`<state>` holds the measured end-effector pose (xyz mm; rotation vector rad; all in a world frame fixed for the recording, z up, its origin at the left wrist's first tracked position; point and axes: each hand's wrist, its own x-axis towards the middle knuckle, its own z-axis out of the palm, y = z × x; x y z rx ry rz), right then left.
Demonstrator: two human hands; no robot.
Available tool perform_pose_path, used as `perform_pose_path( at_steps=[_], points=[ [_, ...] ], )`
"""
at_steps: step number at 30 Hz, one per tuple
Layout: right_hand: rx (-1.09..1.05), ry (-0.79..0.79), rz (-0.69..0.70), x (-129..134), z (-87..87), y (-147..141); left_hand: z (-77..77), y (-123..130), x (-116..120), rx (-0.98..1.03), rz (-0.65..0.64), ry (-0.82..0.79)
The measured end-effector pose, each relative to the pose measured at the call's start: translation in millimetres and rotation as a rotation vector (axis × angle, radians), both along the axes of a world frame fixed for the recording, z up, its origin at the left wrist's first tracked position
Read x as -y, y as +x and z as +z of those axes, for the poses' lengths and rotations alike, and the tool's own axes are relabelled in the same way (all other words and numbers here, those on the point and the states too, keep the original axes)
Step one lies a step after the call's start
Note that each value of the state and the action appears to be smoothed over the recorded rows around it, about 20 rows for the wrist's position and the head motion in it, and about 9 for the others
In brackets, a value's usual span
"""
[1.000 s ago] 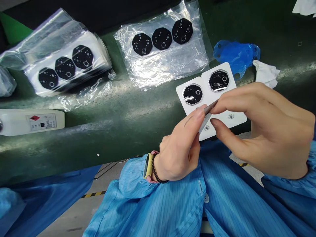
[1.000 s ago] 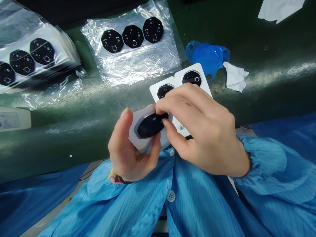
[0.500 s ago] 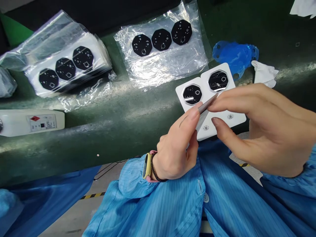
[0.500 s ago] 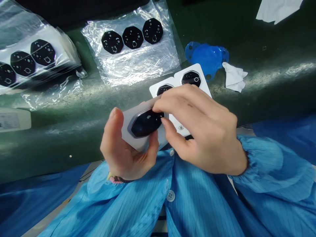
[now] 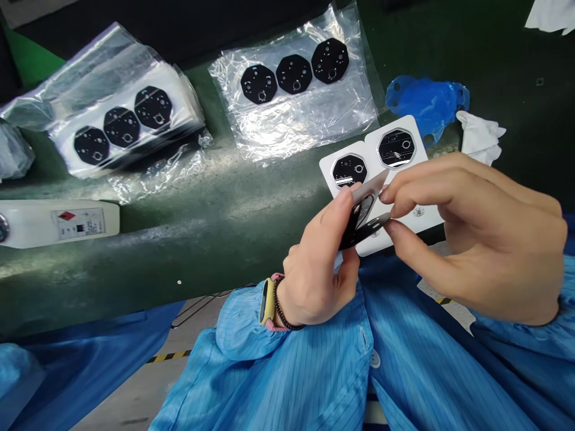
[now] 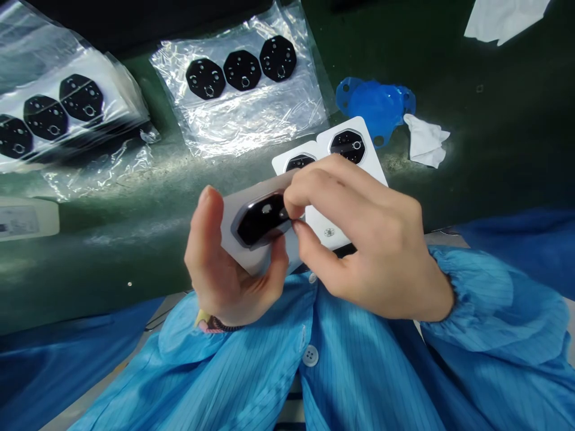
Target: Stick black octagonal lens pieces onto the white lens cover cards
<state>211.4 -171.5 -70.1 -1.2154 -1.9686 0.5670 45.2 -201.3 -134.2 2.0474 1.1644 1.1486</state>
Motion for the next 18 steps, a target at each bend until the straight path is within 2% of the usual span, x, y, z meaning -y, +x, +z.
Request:
perform_pose_path(
  at_steps=[3,8,11,18],
  points=[
    [0.039,-0.024,0.046,-3.0,6.2,5.3,8.5,-1.8,-5.4,-0.006,-0.031,0.101],
    [0.090,0.017,0.109,-9.7,13.2,12.9,23.1,-5.4,-10.9,-0.047,-0.024,-0.029],
    [0.104,-0.044,0.144,-12.8,15.6,13.2,29.0,-7.7,-11.8,-0.051,-0.036,-0.087],
    [0.007,-0.197,0.052,-14.9,18.0,18.8,33.9,-16.0,-17.6,-0.014,-0.011,-0.114]
  ],
)
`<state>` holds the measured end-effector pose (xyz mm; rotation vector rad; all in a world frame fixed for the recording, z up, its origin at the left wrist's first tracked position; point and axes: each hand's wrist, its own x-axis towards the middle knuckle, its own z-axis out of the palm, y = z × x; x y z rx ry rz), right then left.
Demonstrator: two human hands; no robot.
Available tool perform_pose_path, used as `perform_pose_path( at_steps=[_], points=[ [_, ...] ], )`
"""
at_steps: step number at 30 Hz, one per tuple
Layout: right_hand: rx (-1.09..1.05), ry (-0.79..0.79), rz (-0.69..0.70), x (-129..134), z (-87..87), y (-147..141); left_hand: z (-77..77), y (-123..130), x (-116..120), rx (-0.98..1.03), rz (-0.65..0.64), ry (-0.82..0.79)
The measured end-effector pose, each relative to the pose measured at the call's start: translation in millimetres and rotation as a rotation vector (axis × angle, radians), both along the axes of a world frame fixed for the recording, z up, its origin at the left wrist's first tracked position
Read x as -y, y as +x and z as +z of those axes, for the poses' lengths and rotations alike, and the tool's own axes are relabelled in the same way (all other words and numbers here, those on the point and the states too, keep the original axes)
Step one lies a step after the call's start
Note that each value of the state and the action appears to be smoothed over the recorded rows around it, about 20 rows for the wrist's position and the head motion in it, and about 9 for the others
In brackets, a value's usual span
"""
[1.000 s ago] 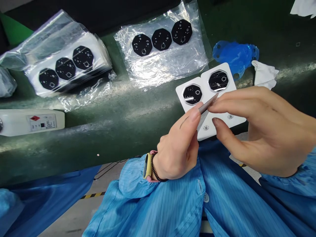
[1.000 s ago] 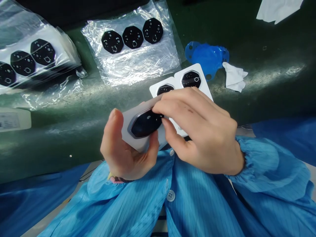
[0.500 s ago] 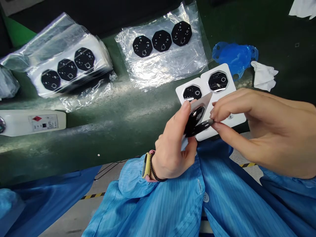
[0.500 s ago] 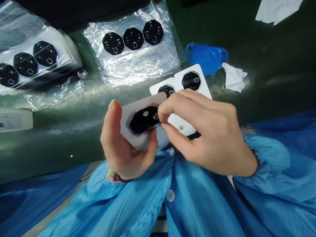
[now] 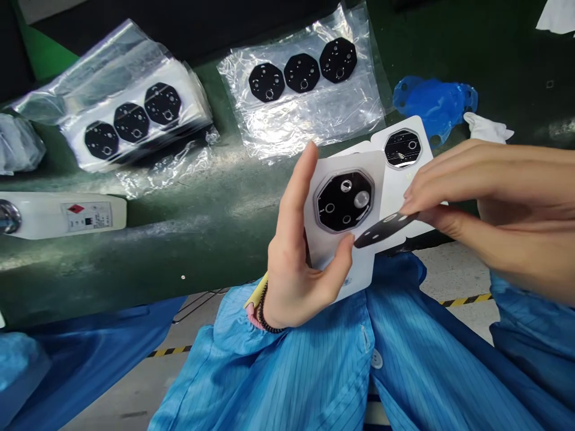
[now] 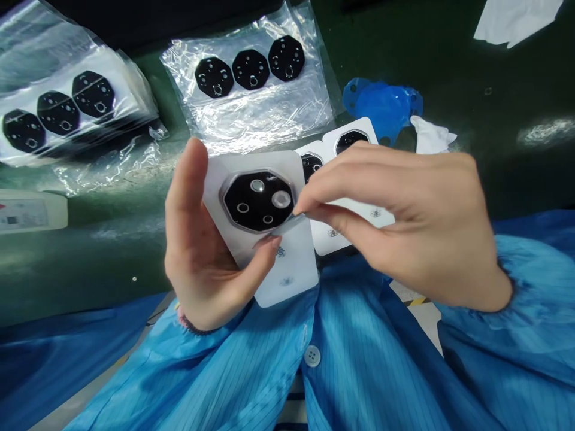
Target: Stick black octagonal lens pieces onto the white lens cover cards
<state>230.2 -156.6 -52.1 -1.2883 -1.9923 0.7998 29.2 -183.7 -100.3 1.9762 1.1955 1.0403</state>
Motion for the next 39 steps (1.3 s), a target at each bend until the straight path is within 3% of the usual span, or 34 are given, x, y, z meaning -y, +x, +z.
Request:
perform_pose_path(
  at_steps=[6,14,26,35,39],
  points=[
    [0.076,-0.064,0.000,-12.4,-1.2,12.4,-0.9,-7.8,-4.1,0.002,-0.121,-0.099],
    [0.071,-0.017,0.084,-27.3,1.3,-5.9,4.2,-7.5,0.7,0.032,-0.149,-0.217],
    [0.093,-0.021,0.085,-27.0,-4.2,-9.7,6.5,-3.8,3.8,0.042,-0.100,-0.224],
    [0.007,-0.024,-0.040,-19.9,4.3,-22.1,6.3,-6.0,2.3,0.030,-0.115,-0.208],
    [-0.030,-0.054,0.018,-24.6,1.6,-21.0,8.4,-3.0,4.4,0.088,-0.059,-0.232]
  ],
)
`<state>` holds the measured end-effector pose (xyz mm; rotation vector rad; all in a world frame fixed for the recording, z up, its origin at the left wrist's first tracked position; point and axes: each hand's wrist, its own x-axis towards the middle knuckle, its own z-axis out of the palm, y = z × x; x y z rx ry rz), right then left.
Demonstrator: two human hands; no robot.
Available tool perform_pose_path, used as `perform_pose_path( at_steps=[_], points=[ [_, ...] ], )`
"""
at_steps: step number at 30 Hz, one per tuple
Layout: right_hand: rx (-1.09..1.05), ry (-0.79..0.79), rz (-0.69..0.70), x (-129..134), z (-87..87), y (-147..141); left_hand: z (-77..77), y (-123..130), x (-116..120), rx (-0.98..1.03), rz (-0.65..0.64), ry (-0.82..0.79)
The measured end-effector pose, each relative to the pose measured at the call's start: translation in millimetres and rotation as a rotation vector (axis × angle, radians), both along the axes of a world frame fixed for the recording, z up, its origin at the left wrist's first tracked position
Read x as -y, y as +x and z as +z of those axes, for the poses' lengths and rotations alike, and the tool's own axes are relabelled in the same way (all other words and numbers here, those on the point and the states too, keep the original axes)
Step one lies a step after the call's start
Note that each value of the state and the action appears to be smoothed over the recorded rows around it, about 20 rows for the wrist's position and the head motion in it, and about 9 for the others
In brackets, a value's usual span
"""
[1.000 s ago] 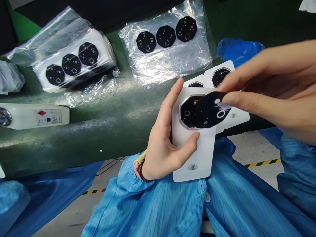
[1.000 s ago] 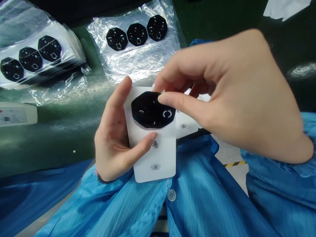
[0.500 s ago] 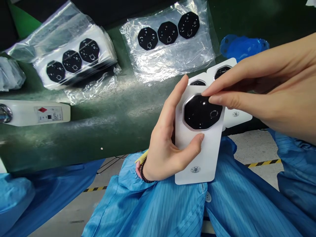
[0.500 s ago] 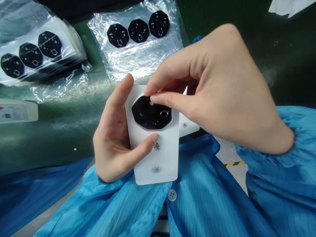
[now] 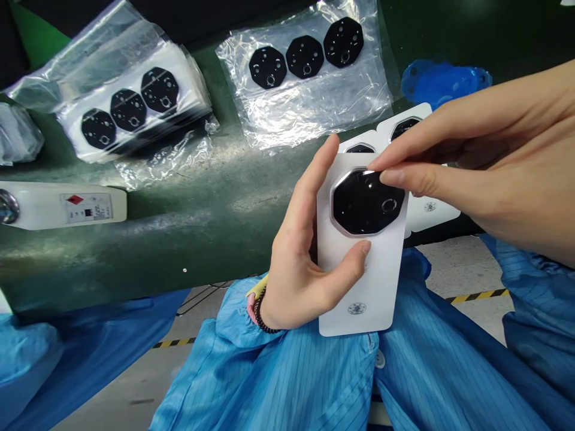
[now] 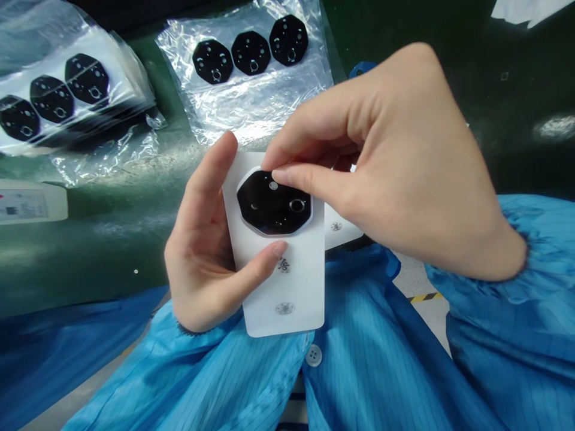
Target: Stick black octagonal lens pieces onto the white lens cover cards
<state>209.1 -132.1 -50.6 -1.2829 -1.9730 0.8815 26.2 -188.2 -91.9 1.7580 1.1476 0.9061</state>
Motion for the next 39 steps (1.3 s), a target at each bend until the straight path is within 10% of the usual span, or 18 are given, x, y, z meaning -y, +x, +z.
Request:
perform_pose_path(
  at_steps=[9,39],
  points=[
    [-0.008,0.018,-0.023,5.5,2.3,-0.4,-12.3,5.8,0.9,0.299,0.048,-0.038],
    [0.252,0.197,-0.019,14.4,-3.7,-3.1,-9.3,6.2,0.0,0.264,0.008,-0.029]
  ],
)
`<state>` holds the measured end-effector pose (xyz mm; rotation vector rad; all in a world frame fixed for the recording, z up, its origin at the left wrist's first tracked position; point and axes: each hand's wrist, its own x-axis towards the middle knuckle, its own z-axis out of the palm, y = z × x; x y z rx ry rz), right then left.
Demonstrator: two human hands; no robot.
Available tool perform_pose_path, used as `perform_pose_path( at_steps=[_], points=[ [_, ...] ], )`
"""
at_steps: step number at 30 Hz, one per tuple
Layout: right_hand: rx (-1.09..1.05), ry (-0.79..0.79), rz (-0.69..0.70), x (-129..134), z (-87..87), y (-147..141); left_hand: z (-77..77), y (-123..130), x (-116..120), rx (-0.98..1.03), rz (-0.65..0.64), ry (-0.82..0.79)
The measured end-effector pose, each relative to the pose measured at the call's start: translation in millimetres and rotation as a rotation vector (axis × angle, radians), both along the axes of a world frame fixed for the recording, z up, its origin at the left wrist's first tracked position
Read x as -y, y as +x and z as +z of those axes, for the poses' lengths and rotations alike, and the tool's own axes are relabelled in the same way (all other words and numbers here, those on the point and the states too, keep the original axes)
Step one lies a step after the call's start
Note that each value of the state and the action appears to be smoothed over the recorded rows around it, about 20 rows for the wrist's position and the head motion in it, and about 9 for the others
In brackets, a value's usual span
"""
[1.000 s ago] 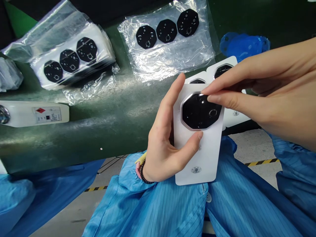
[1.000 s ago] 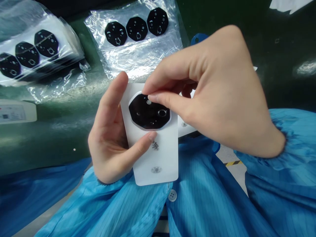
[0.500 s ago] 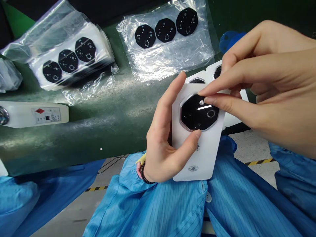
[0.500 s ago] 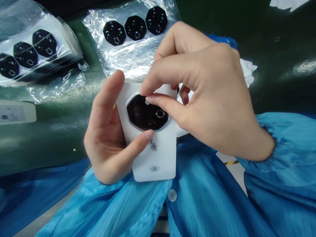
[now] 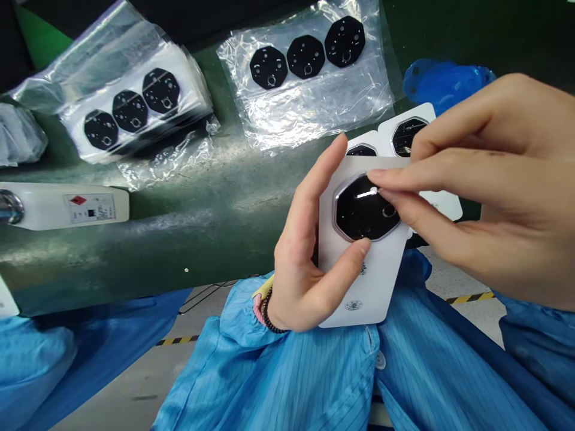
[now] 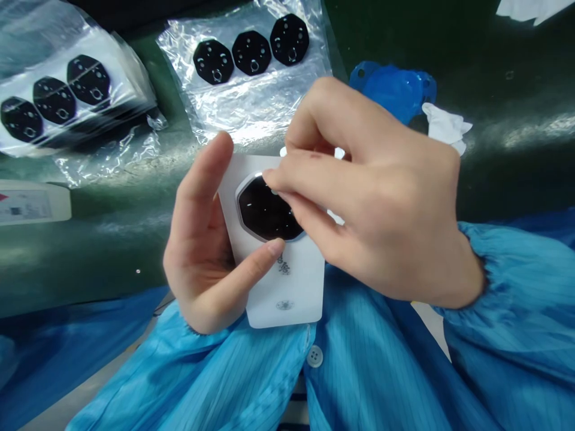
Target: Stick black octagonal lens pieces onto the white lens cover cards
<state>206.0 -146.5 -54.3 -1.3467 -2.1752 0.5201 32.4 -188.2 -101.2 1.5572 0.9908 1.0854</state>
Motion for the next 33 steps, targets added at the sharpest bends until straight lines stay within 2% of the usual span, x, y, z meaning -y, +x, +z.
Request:
perform_pose_path(
  at_steps=[3,7,13,17,20,24,27,30,33],
  points=[
    [0.099,-0.008,0.031,5.3,-7.0,3.6,-2.3,-0.2,0.3,0.000,0.003,0.028],
    [0.150,0.024,0.089,9.9,-12.9,5.2,0.2,-0.4,1.6,-0.063,0.008,-0.012],
    [0.106,0.102,0.079,16.9,-18.0,6.4,2.3,0.7,2.2,-0.061,-0.011,0.024],
    [0.064,0.220,0.111,16.9,-20.7,4.7,2.1,1.2,4.1,-0.043,-0.004,0.001],
    [-0.008,0.226,0.040,13.4,-17.7,4.9,0.8,0.2,4.4,0.006,-0.033,-0.048],
    [-0.182,0.057,-0.057,11.6,-11.9,14.0,1.0,1.0,2.3,0.119,0.005,-0.161],
    [-0.410,-0.200,-0.111,13.9,-12.1,21.3,2.5,4.0,0.2,0.233,0.055,-0.221],
    [-0.545,-0.512,-0.013,15.8,-15.6,22.3,2.2,6.1,-2.0,0.310,0.040,-0.216],
    [-0.611,-0.602,0.043,16.1,-17.7,17.5,-1.0,6.7,-3.5,0.302,0.012,-0.187]
  ],
)
